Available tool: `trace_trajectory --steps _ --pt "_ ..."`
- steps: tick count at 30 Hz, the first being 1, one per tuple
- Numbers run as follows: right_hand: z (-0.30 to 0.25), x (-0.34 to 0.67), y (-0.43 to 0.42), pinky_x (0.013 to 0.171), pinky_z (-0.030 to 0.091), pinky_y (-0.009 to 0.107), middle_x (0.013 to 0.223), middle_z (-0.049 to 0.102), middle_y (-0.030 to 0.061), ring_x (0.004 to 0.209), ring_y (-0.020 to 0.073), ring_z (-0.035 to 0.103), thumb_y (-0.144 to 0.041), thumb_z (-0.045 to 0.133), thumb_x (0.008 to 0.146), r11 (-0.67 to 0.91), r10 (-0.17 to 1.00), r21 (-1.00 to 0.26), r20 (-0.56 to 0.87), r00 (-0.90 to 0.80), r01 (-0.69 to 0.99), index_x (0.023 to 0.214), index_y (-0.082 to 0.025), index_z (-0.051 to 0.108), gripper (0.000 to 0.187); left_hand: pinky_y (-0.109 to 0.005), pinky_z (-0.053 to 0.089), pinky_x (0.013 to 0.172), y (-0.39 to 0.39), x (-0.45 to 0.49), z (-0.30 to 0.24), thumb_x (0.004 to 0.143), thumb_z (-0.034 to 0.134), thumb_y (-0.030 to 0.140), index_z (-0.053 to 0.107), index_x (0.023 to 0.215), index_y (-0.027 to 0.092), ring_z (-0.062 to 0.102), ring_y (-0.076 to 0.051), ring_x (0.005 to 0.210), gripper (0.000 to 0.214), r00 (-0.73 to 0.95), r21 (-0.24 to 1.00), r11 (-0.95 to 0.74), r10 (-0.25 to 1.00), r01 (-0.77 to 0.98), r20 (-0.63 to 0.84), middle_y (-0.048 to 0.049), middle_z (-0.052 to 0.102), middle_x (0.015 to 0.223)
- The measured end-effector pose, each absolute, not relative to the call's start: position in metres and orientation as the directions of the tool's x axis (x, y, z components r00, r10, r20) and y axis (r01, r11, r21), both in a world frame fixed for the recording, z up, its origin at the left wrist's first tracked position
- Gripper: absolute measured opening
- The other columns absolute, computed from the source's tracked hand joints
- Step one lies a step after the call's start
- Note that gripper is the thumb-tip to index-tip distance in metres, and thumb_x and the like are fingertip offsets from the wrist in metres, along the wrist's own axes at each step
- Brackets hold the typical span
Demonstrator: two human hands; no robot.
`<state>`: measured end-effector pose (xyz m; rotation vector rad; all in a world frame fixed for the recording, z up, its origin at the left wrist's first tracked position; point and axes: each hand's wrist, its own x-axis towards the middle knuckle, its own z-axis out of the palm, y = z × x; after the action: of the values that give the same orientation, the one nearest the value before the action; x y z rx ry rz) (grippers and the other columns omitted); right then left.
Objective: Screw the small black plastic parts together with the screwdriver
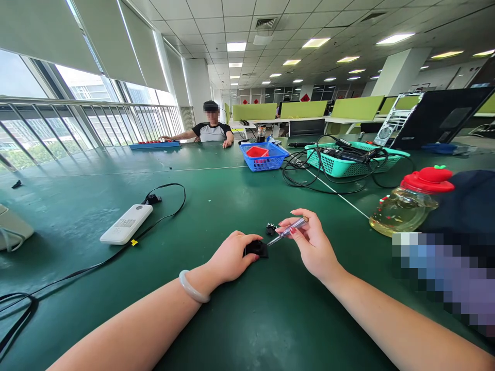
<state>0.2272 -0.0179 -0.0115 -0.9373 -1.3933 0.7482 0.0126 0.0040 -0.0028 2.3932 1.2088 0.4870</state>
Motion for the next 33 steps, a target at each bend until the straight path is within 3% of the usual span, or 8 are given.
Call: trace_trajectory --steps 7,19,33 --pt "-0.006 0.227 -0.025 0.09 0.058 0.044 0.099 0.069 0.0045 0.093 0.0203 0.071 -0.036 0.057 0.094 0.518 0.855 -0.841 0.516 -0.055 0.154 0.119 -0.028 0.047 0.027 -0.04 0.049 0.098 0.004 0.012 -0.003 0.082 0.068 0.026 0.062 0.128 0.024 0.06 -0.025 0.109 0.046 0.541 0.486 -0.524 0.833 0.7 0.119 -0.0072 0.07 0.112" --pt "-0.006 0.222 -0.03 0.082 0.06 0.037 0.09 0.069 0.0018 0.084 0.018 0.07 -0.031 0.058 0.093 0.567 0.819 -0.784 0.568 -0.075 0.252 0.117 -0.029 0.05 0.025 -0.04 0.048 0.097 0.005 0.011 -0.004 0.082 0.07 0.028 0.063 0.126 0.026 0.06 -0.026 0.109 0.045 0.551 0.474 -0.546 0.822 0.691 0.144 -0.0047 0.071 0.116" --pt "-0.002 0.218 -0.042 0.076 0.06 0.034 0.089 0.071 0.0008 0.077 0.0186 0.071 -0.023 0.064 0.089 0.691 0.685 -0.567 0.712 -0.154 0.449 0.106 -0.029 0.057 0.019 -0.04 0.048 0.096 0.005 0.01 -0.003 0.083 0.07 0.028 0.061 0.128 0.022 0.06 -0.026 0.107 0.046 0.556 0.456 -0.549 0.82 0.701 0.133 -0.0061 0.071 0.117"
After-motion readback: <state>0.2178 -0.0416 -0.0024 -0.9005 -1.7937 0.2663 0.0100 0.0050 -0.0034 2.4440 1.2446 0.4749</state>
